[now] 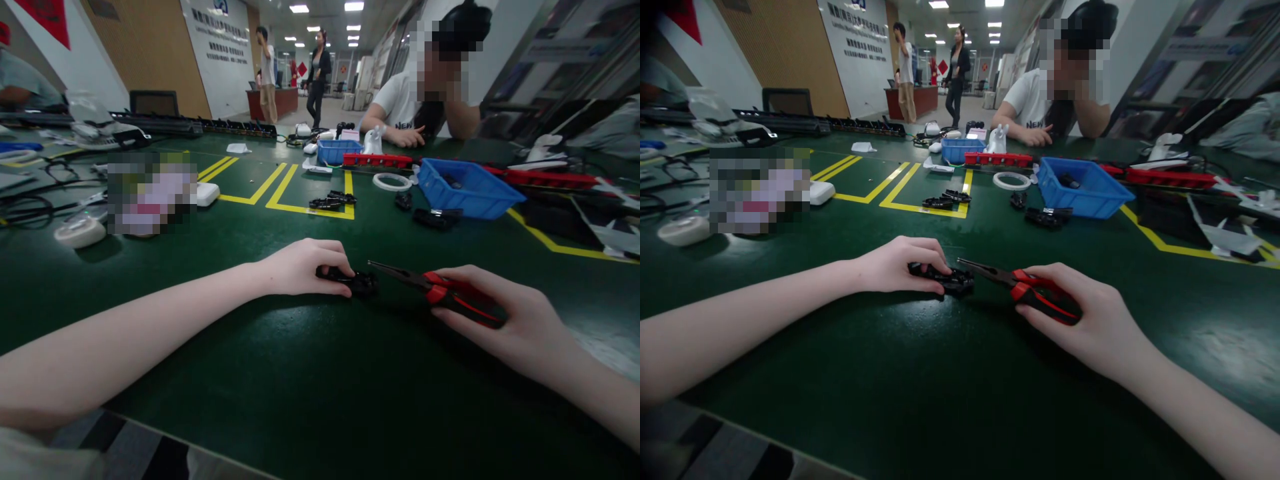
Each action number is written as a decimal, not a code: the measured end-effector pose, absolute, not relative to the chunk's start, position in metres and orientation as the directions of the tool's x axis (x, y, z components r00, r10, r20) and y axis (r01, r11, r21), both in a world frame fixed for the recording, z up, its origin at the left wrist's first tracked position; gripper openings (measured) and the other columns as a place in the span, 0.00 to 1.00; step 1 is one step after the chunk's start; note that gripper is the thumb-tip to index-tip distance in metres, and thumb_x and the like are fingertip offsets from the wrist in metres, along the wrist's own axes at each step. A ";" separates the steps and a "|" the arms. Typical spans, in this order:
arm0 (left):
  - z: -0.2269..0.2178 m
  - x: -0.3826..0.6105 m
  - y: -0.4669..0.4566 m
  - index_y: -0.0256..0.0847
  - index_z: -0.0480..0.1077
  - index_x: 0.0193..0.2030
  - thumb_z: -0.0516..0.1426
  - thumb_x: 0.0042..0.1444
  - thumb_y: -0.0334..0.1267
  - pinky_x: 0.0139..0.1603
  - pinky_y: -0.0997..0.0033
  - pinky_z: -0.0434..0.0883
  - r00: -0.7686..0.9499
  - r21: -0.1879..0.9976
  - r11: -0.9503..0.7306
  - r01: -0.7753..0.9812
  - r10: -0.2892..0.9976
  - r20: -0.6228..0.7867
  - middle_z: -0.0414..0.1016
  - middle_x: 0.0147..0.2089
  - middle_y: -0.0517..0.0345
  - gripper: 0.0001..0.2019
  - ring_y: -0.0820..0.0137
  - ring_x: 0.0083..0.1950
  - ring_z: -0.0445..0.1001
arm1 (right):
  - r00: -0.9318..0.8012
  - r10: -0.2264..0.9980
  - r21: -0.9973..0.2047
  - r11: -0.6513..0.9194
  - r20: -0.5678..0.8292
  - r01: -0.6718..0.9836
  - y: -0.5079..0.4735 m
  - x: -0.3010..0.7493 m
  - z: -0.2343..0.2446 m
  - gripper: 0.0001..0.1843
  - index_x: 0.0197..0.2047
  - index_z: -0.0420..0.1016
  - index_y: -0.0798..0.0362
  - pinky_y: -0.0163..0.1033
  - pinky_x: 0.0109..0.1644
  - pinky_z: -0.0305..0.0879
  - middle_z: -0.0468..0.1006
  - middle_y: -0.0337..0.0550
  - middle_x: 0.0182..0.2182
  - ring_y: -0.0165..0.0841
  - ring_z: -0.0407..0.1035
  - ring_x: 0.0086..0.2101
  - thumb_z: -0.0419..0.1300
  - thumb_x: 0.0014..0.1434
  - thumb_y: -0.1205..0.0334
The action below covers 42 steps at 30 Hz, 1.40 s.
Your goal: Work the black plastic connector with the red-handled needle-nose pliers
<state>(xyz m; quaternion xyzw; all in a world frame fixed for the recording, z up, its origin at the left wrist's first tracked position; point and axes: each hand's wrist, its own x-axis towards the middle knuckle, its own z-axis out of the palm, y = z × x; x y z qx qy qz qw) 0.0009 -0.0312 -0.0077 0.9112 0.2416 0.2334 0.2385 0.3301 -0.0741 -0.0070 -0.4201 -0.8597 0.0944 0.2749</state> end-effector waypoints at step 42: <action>0.002 0.011 -0.056 0.37 0.76 0.38 0.66 0.59 0.37 0.42 0.71 0.76 0.744 0.529 -0.814 0.240 0.504 0.438 0.76 0.45 0.53 0.06 0.69 0.43 0.77 | -0.592 0.667 -0.252 0.732 0.453 0.633 -0.081 0.330 -0.003 0.16 0.49 0.71 0.47 0.45 0.38 0.73 0.77 0.45 0.41 0.41 0.75 0.38 0.63 0.59 0.55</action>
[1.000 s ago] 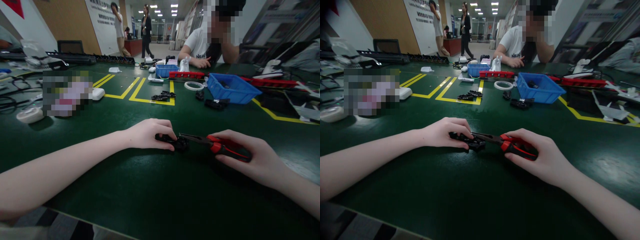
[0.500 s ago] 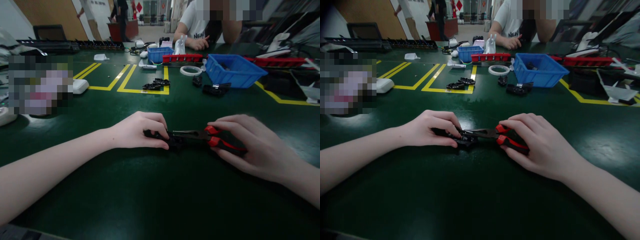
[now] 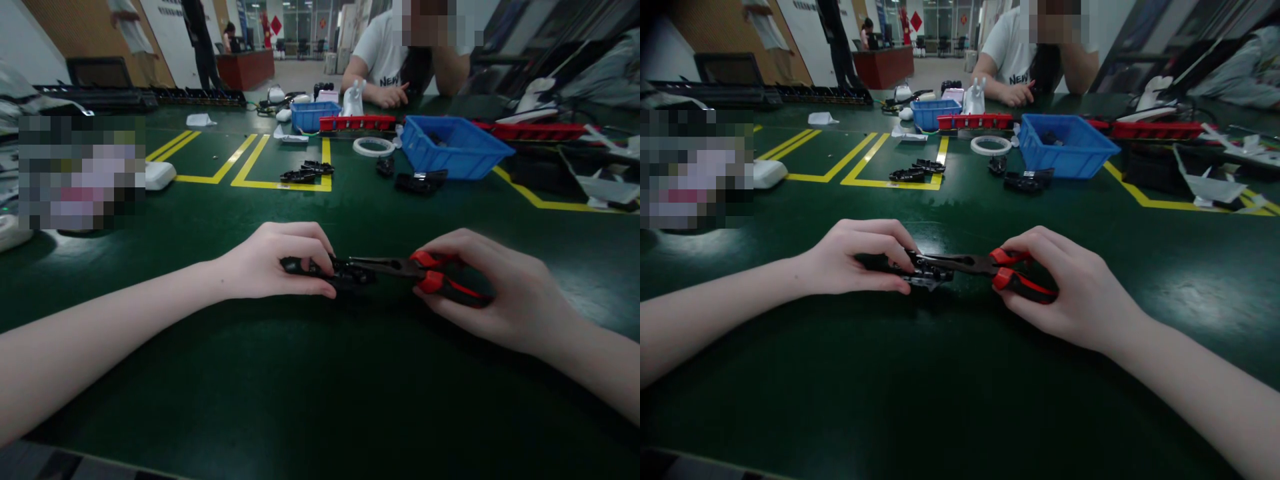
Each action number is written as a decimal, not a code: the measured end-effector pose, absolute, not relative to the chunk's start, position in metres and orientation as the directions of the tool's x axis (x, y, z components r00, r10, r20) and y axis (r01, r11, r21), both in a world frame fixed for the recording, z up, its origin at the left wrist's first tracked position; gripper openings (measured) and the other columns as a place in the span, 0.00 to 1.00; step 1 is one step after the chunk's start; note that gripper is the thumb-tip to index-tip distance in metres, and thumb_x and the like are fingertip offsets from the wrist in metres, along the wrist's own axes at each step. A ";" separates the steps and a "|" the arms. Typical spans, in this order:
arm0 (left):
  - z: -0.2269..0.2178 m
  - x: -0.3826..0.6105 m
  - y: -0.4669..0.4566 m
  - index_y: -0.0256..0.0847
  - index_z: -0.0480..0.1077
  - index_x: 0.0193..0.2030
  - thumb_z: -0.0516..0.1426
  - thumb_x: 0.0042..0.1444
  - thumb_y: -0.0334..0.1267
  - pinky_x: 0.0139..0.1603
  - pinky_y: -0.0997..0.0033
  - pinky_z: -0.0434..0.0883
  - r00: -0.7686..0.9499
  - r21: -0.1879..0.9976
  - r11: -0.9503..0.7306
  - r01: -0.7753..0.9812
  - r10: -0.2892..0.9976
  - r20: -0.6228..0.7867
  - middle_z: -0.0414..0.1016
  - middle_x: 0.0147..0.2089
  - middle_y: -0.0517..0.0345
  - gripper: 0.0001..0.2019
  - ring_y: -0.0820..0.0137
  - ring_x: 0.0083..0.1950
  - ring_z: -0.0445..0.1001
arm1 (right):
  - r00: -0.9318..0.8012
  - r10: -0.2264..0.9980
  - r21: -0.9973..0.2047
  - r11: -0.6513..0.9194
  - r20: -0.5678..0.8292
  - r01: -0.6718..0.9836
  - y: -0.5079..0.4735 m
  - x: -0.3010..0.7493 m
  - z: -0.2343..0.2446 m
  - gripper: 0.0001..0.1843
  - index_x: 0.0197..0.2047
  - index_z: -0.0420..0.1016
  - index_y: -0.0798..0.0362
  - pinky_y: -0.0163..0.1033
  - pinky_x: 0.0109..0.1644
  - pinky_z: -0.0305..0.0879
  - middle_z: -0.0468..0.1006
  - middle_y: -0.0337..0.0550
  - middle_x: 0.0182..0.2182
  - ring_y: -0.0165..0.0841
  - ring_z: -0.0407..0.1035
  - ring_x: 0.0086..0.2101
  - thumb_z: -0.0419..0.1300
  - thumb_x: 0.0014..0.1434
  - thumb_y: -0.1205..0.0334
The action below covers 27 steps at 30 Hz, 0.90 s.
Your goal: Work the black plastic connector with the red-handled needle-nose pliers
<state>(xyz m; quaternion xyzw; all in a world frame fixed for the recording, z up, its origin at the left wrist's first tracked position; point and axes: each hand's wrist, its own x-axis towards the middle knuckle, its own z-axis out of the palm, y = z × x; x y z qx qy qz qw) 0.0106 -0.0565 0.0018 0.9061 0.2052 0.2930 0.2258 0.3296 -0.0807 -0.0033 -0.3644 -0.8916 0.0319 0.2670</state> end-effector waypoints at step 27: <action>0.000 0.009 -0.052 0.39 0.76 0.53 0.58 0.66 0.41 0.43 0.70 0.75 0.725 0.441 -0.866 0.235 0.458 0.514 0.75 0.46 0.51 0.13 0.68 0.44 0.75 | -0.586 0.666 -0.236 0.729 0.461 0.643 -0.082 0.326 0.000 0.15 0.51 0.69 0.43 0.49 0.43 0.76 0.76 0.45 0.44 0.43 0.75 0.41 0.61 0.60 0.57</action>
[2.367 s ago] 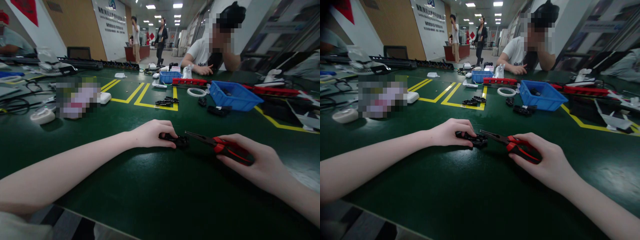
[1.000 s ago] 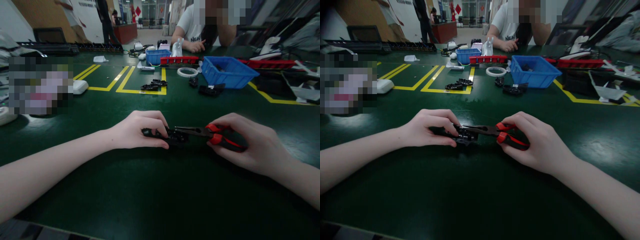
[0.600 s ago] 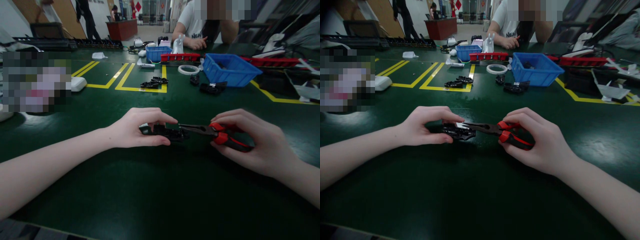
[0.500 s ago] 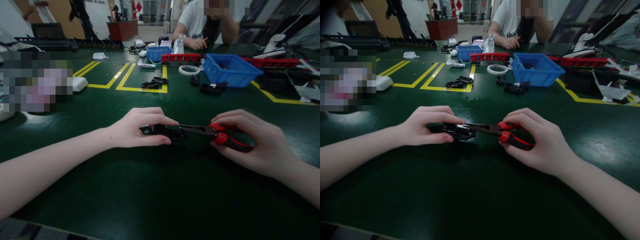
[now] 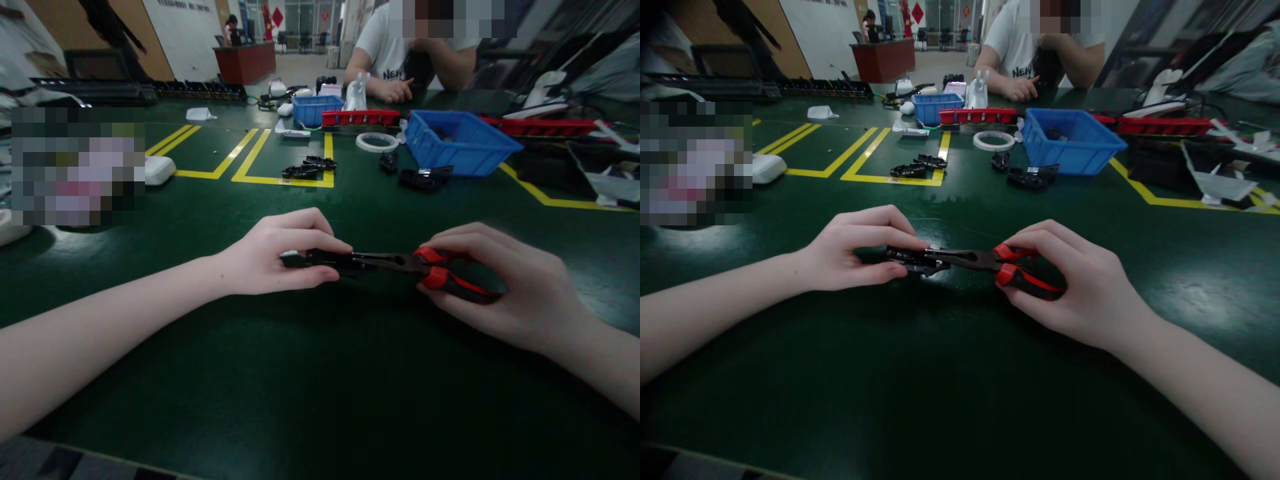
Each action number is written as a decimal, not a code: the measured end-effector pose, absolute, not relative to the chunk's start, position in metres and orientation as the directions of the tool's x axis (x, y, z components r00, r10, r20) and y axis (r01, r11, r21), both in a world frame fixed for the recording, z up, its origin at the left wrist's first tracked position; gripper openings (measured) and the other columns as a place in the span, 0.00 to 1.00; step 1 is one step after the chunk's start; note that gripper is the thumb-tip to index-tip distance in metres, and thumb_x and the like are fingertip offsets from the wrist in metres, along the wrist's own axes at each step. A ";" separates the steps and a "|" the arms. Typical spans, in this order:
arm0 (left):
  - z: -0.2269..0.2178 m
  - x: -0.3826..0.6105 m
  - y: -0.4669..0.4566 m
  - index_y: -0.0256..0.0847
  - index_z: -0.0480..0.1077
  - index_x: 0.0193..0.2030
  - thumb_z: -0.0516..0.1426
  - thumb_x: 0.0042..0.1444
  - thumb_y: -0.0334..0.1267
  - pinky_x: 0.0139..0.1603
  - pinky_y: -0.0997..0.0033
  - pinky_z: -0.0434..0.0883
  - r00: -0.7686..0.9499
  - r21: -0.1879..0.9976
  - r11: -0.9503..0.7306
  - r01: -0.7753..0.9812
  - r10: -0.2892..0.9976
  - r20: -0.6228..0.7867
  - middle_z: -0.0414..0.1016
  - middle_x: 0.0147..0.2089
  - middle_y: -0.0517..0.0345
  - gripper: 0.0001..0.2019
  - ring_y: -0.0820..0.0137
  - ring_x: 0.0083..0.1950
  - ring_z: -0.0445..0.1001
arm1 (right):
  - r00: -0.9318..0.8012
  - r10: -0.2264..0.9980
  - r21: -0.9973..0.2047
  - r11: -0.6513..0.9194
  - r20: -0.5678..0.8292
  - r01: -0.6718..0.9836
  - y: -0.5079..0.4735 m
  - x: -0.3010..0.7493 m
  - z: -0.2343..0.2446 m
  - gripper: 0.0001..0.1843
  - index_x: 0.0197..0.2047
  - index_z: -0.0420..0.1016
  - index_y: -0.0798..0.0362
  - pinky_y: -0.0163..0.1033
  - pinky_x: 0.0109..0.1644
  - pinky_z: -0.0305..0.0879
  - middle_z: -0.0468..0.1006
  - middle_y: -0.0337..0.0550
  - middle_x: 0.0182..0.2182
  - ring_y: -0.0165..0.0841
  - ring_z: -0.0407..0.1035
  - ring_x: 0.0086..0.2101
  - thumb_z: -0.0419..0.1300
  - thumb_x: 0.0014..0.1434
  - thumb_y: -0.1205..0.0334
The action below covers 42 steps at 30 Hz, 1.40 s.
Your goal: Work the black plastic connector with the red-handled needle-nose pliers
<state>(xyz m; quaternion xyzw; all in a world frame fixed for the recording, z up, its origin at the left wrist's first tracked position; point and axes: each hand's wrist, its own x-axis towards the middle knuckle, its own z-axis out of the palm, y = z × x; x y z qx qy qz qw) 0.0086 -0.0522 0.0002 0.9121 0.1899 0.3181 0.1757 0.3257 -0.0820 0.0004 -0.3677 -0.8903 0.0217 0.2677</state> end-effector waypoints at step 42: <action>-0.001 0.012 -0.045 0.37 0.73 0.55 0.58 0.65 0.36 0.56 0.61 0.70 0.856 0.458 -0.840 0.291 0.443 0.268 0.74 0.54 0.48 0.14 0.62 0.54 0.73 | -0.609 0.627 -0.200 0.758 0.486 0.621 -0.080 0.327 -0.003 0.22 0.56 0.70 0.46 0.51 0.47 0.75 0.77 0.48 0.47 0.45 0.75 0.45 0.65 0.59 0.58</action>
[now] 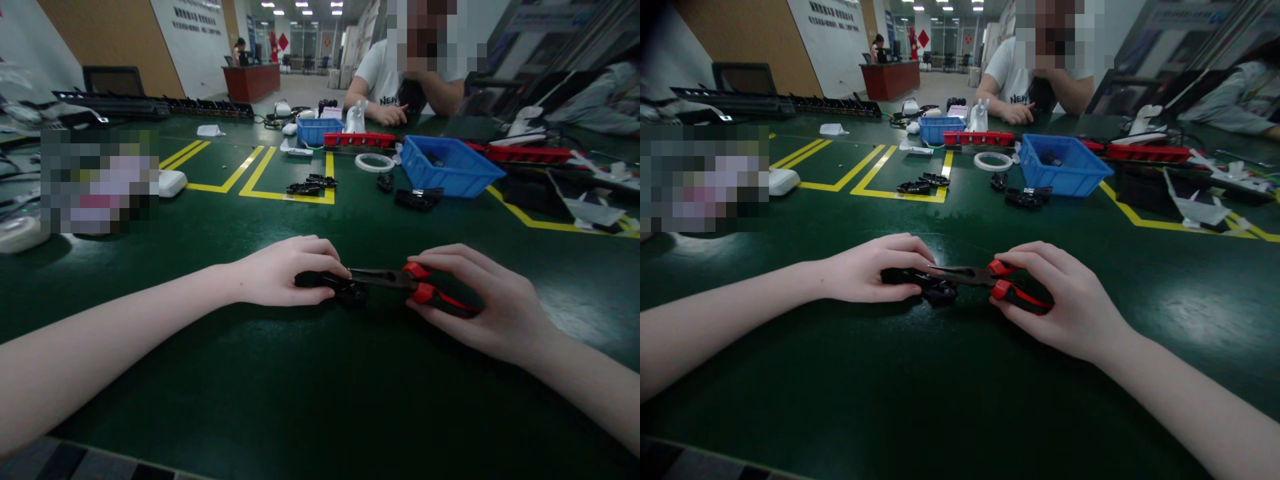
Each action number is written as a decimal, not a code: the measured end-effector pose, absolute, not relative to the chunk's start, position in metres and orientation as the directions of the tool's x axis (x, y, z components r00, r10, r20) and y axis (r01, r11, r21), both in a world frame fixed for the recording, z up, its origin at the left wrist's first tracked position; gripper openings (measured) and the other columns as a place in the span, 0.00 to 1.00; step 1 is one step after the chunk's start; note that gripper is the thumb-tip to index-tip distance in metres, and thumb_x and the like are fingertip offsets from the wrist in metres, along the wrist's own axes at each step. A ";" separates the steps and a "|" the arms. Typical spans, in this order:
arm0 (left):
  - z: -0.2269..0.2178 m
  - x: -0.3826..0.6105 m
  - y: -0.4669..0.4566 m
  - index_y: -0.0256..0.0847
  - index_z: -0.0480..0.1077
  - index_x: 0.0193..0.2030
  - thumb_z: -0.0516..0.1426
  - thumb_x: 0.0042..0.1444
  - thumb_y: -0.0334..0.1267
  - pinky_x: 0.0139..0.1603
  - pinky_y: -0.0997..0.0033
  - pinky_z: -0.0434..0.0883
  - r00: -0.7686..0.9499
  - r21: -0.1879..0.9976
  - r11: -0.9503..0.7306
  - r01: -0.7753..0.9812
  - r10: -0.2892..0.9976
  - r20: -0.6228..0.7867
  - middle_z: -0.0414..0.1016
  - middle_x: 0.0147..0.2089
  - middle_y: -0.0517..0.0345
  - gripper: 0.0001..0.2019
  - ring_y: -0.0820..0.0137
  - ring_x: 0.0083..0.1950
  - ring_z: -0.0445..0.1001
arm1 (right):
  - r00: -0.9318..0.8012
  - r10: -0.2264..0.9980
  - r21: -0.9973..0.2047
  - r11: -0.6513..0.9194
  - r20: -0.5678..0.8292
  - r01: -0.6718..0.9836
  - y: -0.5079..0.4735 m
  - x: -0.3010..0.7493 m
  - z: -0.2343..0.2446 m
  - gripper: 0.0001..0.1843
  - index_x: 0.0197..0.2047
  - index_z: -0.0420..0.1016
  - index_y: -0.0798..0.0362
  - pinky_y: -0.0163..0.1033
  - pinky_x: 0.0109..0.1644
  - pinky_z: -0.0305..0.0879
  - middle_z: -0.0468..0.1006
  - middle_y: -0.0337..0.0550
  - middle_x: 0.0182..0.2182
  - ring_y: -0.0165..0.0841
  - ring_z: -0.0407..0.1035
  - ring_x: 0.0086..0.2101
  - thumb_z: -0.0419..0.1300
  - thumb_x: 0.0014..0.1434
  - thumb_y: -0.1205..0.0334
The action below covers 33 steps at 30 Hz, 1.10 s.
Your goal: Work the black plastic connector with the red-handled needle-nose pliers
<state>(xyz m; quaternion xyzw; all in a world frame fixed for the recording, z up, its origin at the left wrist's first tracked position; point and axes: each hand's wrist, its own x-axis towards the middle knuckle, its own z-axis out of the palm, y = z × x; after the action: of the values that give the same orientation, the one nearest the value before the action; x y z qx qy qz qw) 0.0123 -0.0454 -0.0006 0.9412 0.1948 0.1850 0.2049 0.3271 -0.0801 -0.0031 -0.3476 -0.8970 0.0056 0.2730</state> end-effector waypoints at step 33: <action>-0.002 0.013 -0.031 0.36 0.74 0.48 0.54 0.67 0.32 0.66 0.57 0.70 0.866 0.448 -0.860 0.245 0.402 0.297 0.65 0.66 0.42 0.09 0.57 0.65 0.70 | -0.466 0.748 -0.229 0.614 0.472 0.755 -0.022 0.285 -0.012 0.10 0.43 0.69 0.41 0.56 0.41 0.72 0.75 0.48 0.39 0.52 0.74 0.41 0.59 0.60 0.66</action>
<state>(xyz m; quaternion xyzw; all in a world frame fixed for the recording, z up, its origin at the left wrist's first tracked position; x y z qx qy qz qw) 0.0126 -0.0315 -0.0021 0.9446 0.1713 0.1938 0.2018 0.2845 -0.0221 -0.0117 -0.4390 -0.8561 -0.0061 0.2725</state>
